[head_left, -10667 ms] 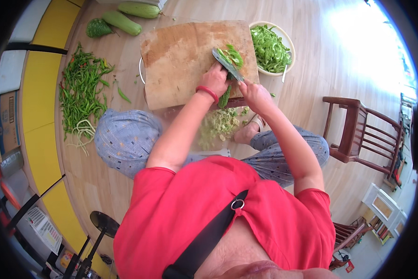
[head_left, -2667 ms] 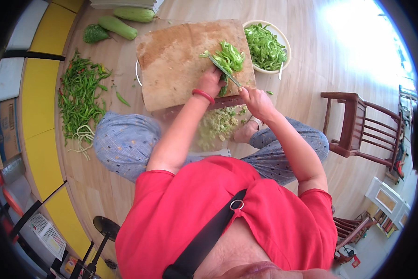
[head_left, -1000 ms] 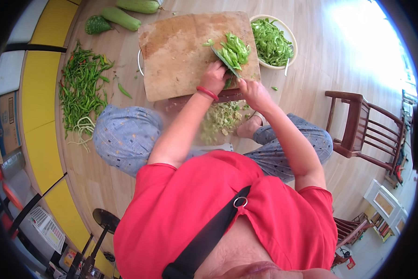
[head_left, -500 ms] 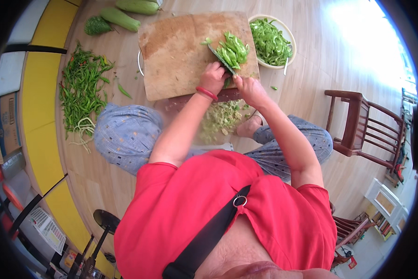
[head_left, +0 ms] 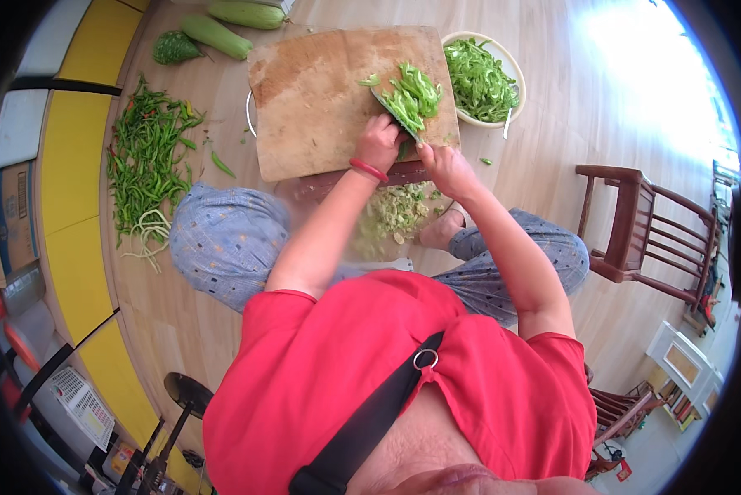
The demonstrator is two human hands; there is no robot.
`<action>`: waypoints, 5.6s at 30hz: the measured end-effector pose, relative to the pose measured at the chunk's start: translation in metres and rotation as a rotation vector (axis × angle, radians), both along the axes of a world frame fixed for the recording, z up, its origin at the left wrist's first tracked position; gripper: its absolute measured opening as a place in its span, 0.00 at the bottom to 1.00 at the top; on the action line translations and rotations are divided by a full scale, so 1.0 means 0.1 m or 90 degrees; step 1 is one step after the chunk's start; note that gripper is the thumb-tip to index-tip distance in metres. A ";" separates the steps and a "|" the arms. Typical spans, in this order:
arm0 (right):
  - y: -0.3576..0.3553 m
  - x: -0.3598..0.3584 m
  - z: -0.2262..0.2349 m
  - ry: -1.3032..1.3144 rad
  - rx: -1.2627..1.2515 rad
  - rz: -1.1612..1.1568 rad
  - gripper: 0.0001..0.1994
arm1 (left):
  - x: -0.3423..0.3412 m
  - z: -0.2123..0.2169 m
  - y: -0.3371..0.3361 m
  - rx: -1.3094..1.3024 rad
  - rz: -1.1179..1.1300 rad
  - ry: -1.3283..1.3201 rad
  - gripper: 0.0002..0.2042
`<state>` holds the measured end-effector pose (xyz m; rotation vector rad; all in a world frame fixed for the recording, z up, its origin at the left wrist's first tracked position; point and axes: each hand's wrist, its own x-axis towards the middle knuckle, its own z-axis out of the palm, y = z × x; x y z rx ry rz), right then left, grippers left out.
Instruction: The person slices bitter melons with a cleaver on a wooden board, then gathers the pieces and places them into a plastic bowl.
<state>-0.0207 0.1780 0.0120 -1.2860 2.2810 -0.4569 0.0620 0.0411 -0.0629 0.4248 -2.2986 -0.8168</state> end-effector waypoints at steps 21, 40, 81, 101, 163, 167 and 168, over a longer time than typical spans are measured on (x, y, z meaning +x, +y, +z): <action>-0.02 -0.08 -0.02 0.070 -0.013 0.088 0.08 | 0.06 0.02 -0.13 -0.012 -0.124 -0.155 0.11; 0.02 -0.12 -0.03 0.143 -0.041 0.150 0.08 | 0.11 0.10 -0.15 0.086 -0.109 -0.100 0.16; 0.11 -0.05 0.03 0.072 -0.029 0.121 0.08 | 0.09 -0.08 -0.09 0.006 -0.061 0.006 0.07; -0.01 -0.03 0.11 0.020 0.024 0.101 0.08 | 0.14 -0.06 -0.06 -0.070 -0.065 -0.030 0.02; -0.10 0.01 -0.02 -0.137 -0.115 -0.013 0.29 | 0.19 -0.10 -0.02 -0.146 -0.035 -0.064 0.04; -0.19 0.03 -0.06 -0.159 -0.098 -0.027 0.29 | 0.21 -0.07 0.03 -0.120 -0.053 -0.098 0.04; -0.19 0.04 -0.03 -0.163 -0.122 -0.012 0.28 | 0.22 -0.08 0.04 -0.126 -0.041 -0.086 0.04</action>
